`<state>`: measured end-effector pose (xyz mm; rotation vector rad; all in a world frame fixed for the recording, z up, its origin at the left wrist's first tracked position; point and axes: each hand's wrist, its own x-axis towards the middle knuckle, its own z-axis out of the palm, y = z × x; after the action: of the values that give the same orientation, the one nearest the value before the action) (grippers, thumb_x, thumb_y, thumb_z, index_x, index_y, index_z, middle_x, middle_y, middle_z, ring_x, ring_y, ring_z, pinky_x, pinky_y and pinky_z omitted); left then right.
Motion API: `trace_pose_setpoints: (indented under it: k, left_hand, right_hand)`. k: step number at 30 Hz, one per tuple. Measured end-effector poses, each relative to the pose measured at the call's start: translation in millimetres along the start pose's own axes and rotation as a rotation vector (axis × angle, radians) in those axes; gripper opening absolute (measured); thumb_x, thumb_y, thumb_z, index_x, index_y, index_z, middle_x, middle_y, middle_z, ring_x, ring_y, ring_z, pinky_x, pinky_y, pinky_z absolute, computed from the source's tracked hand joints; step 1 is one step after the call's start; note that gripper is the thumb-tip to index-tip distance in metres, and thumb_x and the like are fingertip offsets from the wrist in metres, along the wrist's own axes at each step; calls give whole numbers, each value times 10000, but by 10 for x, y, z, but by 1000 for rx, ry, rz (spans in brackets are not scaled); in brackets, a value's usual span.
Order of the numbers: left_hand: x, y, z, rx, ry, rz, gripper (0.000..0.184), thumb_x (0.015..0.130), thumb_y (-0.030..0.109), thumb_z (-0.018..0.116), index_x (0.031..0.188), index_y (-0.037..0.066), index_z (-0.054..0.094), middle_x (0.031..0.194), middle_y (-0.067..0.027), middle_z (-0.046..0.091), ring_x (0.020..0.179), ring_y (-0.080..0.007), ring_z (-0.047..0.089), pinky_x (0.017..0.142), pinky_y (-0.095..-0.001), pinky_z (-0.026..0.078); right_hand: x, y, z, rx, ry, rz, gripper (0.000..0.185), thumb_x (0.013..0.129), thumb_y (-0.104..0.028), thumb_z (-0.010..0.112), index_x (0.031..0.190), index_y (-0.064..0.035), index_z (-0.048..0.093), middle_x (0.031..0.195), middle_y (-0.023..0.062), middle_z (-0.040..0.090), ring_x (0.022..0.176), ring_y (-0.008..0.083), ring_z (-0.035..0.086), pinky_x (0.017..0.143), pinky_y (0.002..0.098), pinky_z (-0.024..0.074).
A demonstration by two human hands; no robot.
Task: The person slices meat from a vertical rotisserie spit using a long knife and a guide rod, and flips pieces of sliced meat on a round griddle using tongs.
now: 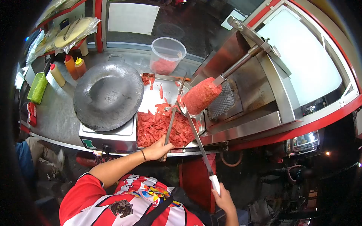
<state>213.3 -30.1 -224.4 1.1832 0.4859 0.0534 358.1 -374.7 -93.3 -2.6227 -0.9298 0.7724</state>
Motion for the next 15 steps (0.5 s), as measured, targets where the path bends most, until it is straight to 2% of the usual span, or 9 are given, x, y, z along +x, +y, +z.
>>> trace_pose_setpoints:
  k: [2,8,9,10,12,13,15]
  left_hand:
    - [-17,14,12,0,28,42,361,978,281,546,1131,32,335,630,-52,518,493,-183,576,451,-336,504]
    - [-106,-24,-83,8,-28,42,291,991,247,534,1089,44,349,612,-51,509,493,-183,562,453,-342,494]
    - [-225,-13,-118,14,-49,17,266,996,234,537,1038,64,336,608,-54,507,490,-185,557,460,-344,490]
    - [-313,-113,-183,31,-91,38,396,984,313,559,1129,5,356,616,-75,531,497,-196,579,475,-348,492]
    - [-519,-251,-214,17,-139,2,390,987,293,592,1125,20,349,628,-71,528,492,-186,575,464,-349,490]
    - [-579,-333,-189,-61,-138,-17,415,974,268,632,1134,25,336,654,-71,528,493,-177,572,455,-338,487]
    - [-567,-325,-81,-44,-98,-23,355,980,209,617,1098,50,323,654,-60,509,484,-175,554,456,-332,481]
  right_hand:
    - [-68,22,-89,-14,-8,15,279,962,-221,641,1086,-4,518,869,314,659,904,513,647,704,506,504]
    - [144,-50,81,78,-9,-17,280,958,-234,648,1065,-2,533,841,316,638,855,521,634,678,473,501]
    - [66,49,47,53,18,-82,254,951,-211,658,1046,4,560,770,253,646,738,423,684,628,423,498]
    - [-1,109,-6,106,15,-51,241,949,-200,658,1040,5,568,749,219,646,704,361,683,612,401,493]
    - [-86,165,-74,222,14,19,215,945,-178,657,1027,6,584,707,151,645,637,238,680,579,357,484]
    - [-36,85,-57,256,40,20,182,941,-158,655,1001,1,593,673,71,622,602,114,617,543,305,458]
    - [235,-231,118,329,139,-99,143,968,-150,630,1011,-24,580,648,29,564,555,102,550,500,304,432]
